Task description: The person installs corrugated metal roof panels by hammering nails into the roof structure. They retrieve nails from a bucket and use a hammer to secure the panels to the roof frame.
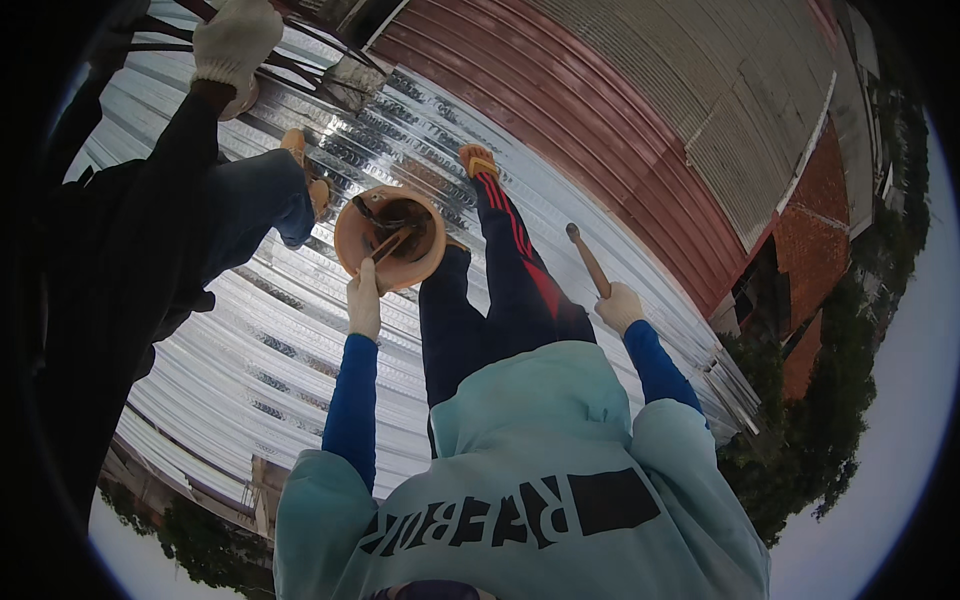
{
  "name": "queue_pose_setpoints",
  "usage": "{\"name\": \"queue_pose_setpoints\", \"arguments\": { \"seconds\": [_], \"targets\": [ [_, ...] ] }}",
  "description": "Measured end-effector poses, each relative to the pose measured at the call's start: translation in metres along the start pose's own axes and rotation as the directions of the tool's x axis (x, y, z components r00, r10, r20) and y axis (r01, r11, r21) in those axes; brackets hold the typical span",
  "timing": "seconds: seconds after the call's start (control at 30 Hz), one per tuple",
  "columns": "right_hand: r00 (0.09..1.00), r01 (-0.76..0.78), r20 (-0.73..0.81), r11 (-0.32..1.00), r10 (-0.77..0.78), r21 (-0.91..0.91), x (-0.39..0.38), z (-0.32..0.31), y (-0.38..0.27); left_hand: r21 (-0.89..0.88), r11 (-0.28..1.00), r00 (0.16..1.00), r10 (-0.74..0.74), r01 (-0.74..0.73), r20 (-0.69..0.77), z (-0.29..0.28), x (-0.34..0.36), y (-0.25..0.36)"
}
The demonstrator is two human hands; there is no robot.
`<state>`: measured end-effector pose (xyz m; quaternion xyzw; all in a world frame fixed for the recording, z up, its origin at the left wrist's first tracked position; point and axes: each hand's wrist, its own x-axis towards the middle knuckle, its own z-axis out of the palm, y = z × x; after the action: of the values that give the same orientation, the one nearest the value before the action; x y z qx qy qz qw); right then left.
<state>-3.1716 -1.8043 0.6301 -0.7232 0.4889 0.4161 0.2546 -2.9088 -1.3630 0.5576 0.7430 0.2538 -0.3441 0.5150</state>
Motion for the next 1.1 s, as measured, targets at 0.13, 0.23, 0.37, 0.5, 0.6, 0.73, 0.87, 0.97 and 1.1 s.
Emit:
{"name": "queue_pose_setpoints", "arguments": {
  "seconds": [0.13,0.23,0.37,0.5,0.6,0.73,0.87,0.97,1.1],
  "targets": [
    [0.993,0.119,-0.003,0.975,-0.121,-0.189,0.030,0.027,-0.013,-0.053,0.997,0.998,-0.064,0.062,-0.026,-0.021,0.011,-0.010],
    [0.995,0.100,0.008,0.979,-0.101,-0.179,0.045,0.026,-0.031,0.003,0.996,0.993,-0.091,0.092,-0.077,-0.022,0.024,-0.022],
    [0.997,0.074,-0.014,0.983,-0.077,-0.167,0.078,0.007,-0.034,0.151,0.977,0.983,-0.132,0.152,-0.130,-0.003,0.040,0.002],
    [0.976,0.193,-0.041,0.939,-0.213,-0.285,0.144,-0.004,-0.096,0.095,0.978,0.962,-0.159,0.184,-0.223,-0.016,0.077,-0.017],
    [0.918,0.352,-0.038,0.852,-0.396,-0.389,0.199,-0.006,-0.157,-0.015,0.985,0.955,-0.172,0.173,-0.240,-0.009,0.105,-0.028],
    [0.798,0.569,0.067,0.713,-0.599,-0.410,0.259,0.016,-0.255,-0.082,0.989,0.957,-0.138,0.121,-0.254,0.002,0.143,-0.033],
    [0.705,0.685,0.180,0.592,-0.686,-0.424,0.295,0.062,-0.330,-0.126,0.991,0.958,-0.087,0.054,-0.272,0.015,0.177,-0.045],
    [0.671,0.713,0.210,0.542,-0.711,-0.444,0.308,0.096,-0.368,-0.235,0.972,0.964,-0.039,-0.024,-0.261,0.027,0.189,-0.050],
    [0.663,0.740,0.213,0.585,-0.718,-0.331,0.290,0.121,-0.377,-0.155,0.980,0.959,0.080,-0.125,-0.272,-0.003,0.188,-0.031]
  ]
}}
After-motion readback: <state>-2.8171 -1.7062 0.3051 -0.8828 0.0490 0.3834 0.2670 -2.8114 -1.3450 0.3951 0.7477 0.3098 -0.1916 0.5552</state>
